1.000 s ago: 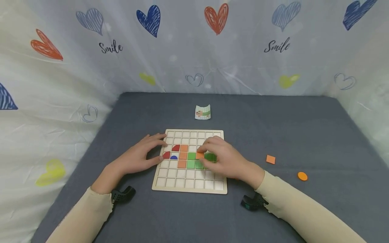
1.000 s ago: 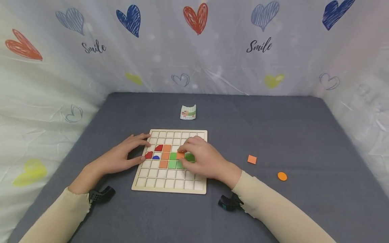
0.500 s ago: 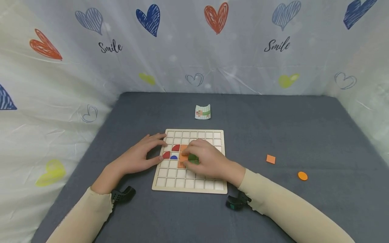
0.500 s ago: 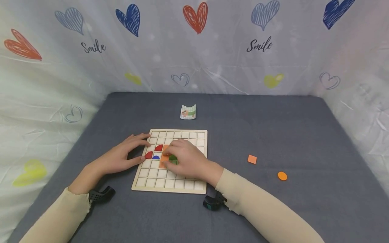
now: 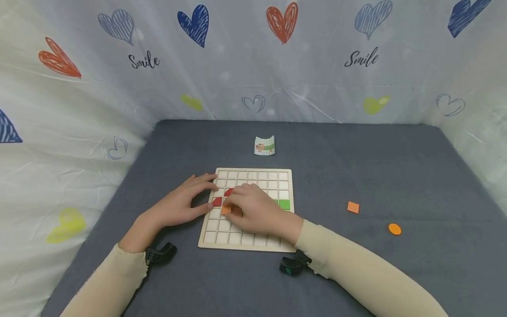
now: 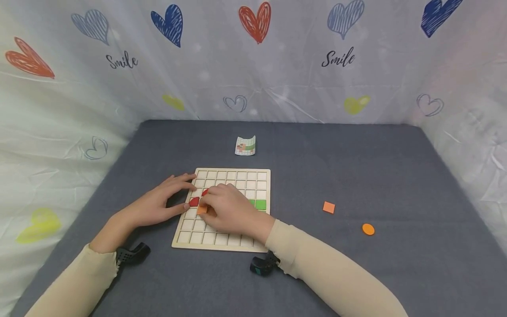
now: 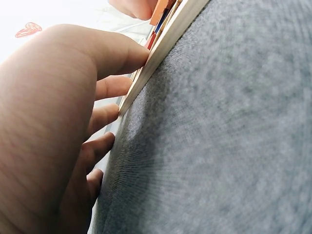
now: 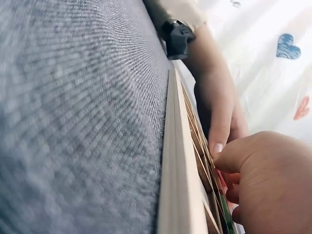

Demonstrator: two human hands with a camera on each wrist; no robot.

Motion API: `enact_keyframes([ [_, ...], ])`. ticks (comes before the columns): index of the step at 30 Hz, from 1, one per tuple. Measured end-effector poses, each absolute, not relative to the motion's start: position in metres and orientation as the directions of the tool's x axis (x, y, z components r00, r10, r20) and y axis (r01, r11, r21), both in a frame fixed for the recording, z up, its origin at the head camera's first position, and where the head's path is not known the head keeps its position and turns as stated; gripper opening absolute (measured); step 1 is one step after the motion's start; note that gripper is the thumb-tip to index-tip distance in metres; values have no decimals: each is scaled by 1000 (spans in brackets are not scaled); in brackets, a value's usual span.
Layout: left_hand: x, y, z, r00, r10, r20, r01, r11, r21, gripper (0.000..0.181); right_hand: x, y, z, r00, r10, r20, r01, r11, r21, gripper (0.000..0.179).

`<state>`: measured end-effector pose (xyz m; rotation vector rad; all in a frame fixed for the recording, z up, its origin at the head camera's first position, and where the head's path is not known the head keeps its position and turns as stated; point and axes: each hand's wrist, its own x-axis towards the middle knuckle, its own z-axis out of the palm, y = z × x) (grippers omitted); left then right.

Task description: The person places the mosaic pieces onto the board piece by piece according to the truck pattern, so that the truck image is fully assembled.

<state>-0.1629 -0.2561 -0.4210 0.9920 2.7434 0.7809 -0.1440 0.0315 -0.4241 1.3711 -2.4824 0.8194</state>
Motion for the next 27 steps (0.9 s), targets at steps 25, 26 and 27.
enact_keyframes([
  [25,-163,-256,-422,-774,630,61,569,650,503,45,-143,32,-429,-537,-745,395,-839,428,-335,12],
  [26,-163,-256,-422,-775,629,61,569,651,503,45,-142,32,-429,-539,-744,394,-838,428,-338,12],
  [27,-163,-256,-423,-776,628,63,568,652,502,44,-142,33,-429,-540,-743,396,-838,427,-340,12],
])
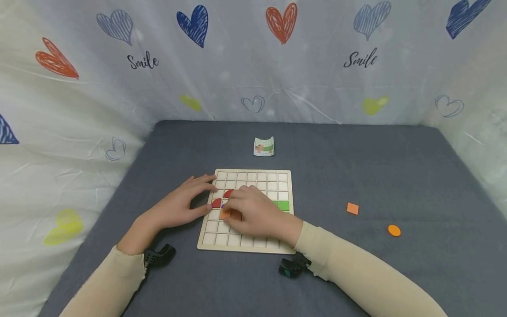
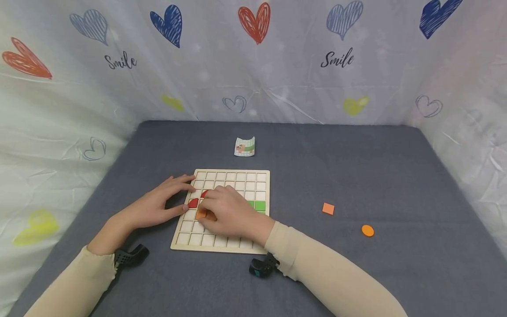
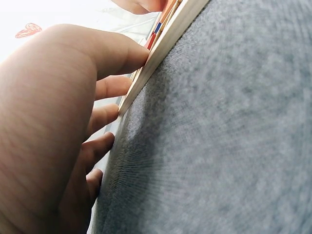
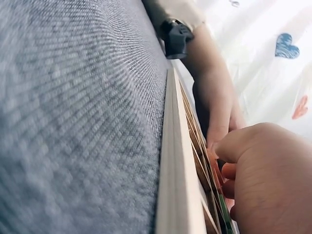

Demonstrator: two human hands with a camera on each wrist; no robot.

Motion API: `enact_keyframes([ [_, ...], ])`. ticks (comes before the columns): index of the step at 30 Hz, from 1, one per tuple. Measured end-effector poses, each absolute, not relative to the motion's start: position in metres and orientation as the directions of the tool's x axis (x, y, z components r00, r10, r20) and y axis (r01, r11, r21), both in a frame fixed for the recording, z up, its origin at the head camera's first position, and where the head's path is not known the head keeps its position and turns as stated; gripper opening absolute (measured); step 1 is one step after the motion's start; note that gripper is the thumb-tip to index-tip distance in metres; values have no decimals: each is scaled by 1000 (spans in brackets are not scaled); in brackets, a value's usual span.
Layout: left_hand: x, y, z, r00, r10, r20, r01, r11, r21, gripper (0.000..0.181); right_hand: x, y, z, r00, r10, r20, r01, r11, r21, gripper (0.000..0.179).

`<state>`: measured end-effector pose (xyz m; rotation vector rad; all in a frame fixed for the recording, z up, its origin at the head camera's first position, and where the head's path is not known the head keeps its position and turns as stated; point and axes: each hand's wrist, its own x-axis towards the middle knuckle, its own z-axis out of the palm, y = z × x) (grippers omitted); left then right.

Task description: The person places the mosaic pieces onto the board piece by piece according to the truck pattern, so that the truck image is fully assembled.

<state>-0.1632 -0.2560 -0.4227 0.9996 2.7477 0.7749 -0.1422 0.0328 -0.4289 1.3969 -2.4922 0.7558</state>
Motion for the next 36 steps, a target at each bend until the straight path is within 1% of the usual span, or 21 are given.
enact_keyframes([
  [6,-164,-256,-425,-774,629,73,574,649,499,45,-142,34,-429,-531,-735,423,-844,412,-343,11],
  [13,-164,-255,-422,-774,629,68,571,649,503,46,-143,35,-431,-503,-738,451,-861,383,-335,8],
  [30,-162,-256,-422,-782,620,57,560,660,501,45,-141,36,-431,-495,-753,434,-867,395,-304,8],
  [36,-162,-255,-423,-780,623,60,563,657,501,46,-138,39,-429,-484,-750,452,-874,389,-291,8],
])
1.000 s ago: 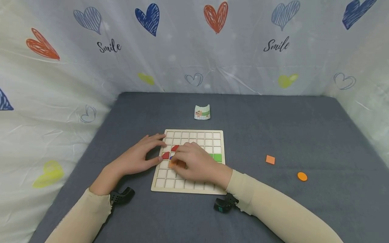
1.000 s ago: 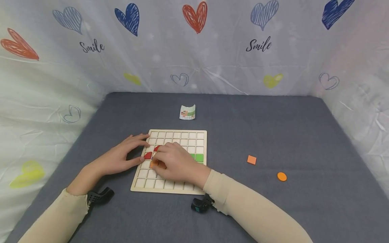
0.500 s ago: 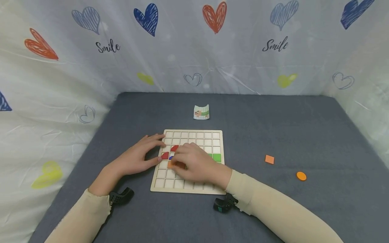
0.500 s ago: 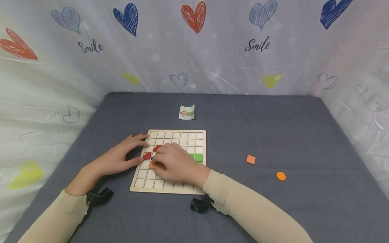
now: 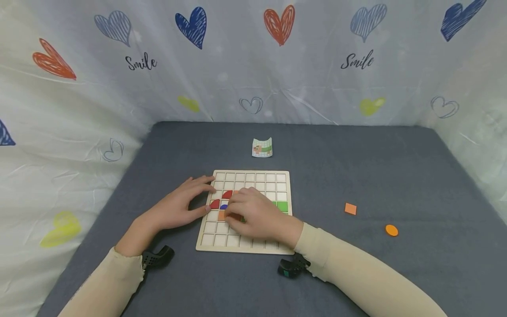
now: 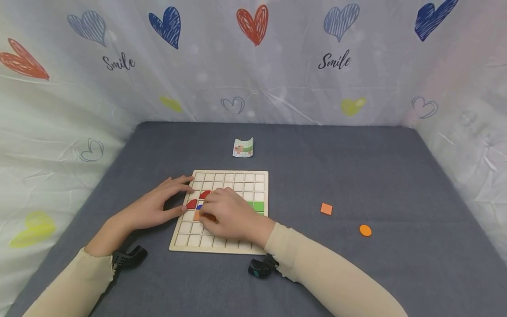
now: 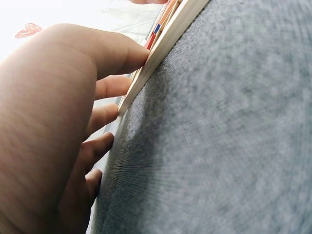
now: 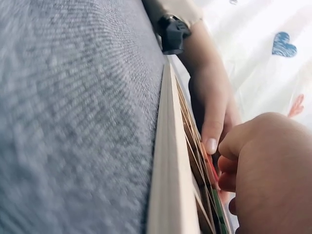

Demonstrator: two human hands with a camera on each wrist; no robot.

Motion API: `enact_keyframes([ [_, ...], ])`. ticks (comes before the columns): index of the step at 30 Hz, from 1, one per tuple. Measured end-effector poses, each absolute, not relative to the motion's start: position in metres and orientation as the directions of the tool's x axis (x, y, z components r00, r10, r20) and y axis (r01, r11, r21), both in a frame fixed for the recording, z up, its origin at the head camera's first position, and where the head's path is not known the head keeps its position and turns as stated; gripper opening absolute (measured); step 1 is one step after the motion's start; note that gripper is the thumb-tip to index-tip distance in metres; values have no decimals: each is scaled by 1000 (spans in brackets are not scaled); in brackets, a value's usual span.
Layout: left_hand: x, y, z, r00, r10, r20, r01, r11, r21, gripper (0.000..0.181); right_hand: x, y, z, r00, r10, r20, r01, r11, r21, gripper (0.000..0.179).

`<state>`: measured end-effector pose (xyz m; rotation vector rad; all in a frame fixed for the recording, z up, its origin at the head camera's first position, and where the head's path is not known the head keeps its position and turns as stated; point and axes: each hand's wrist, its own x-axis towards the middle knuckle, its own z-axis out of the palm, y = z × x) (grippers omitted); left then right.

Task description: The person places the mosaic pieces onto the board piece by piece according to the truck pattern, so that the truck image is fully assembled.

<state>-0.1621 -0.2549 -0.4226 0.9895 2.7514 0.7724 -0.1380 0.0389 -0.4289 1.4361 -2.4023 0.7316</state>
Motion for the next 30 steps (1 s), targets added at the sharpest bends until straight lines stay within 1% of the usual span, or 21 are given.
enact_keyframes([
  [9,-161,-254,-424,-780,622,66,567,659,494,46,-133,47,-424,-456,-737,499,-890,382,-248,8],
  [20,-163,-257,-427,-779,624,63,569,660,491,47,-133,64,-416,-452,-723,522,-890,404,-211,7],
  [24,-163,-256,-428,-782,621,57,563,664,493,47,-132,73,-412,-468,-714,522,-881,425,-208,8],
  [30,-163,-255,-428,-783,620,60,565,668,484,46,-133,93,-411,-512,-694,506,-855,471,-219,9],
])
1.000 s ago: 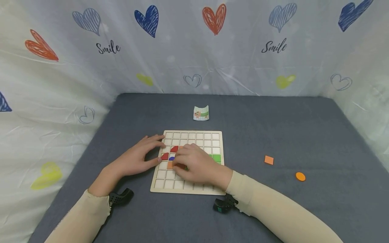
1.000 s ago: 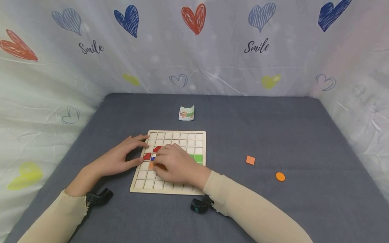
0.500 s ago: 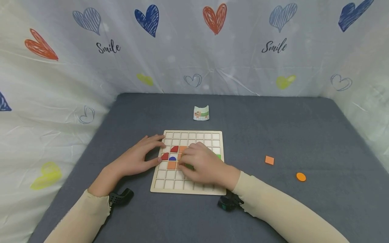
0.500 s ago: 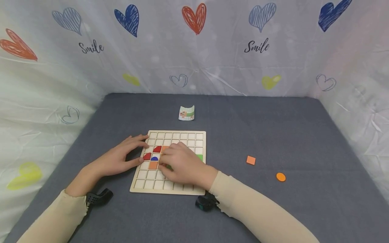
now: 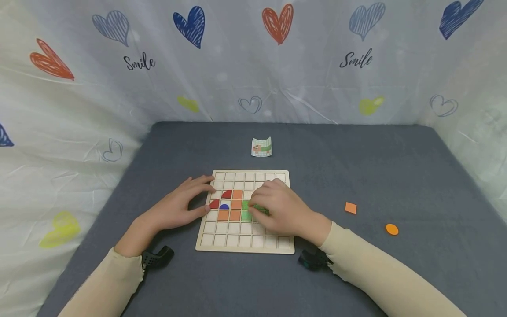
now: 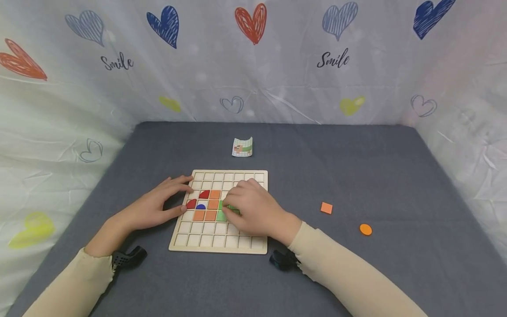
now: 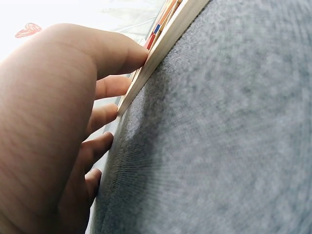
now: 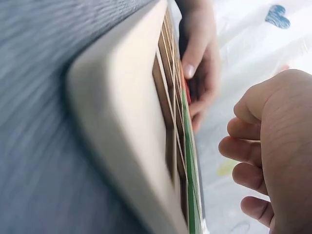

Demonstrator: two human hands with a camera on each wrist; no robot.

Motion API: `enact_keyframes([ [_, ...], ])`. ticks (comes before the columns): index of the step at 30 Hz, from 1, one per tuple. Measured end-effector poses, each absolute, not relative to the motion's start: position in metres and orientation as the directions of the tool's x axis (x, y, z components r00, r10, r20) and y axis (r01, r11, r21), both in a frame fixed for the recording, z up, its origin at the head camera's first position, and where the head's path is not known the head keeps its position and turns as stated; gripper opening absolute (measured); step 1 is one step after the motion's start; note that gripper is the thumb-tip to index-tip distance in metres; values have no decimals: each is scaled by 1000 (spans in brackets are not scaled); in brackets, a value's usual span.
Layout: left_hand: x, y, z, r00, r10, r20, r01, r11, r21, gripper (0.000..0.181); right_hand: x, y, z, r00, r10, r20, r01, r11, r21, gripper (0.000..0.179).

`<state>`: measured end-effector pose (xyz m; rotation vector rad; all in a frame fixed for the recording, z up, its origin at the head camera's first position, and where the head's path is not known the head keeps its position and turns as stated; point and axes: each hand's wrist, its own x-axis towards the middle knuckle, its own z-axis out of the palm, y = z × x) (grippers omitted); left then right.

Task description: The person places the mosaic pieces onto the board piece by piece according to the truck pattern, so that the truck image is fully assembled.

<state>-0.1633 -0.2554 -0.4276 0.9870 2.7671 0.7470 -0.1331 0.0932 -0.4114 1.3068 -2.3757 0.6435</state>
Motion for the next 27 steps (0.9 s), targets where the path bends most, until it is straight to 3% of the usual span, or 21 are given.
enact_keyframes([
  [14,-163,-258,-428,-788,613,57,560,674,482,46,-136,155,-418,-578,-605,548,-807,527,-269,3],
  [27,-162,-255,-425,-788,614,43,549,669,502,49,-132,223,-422,-687,-503,525,-700,653,-290,8],
])
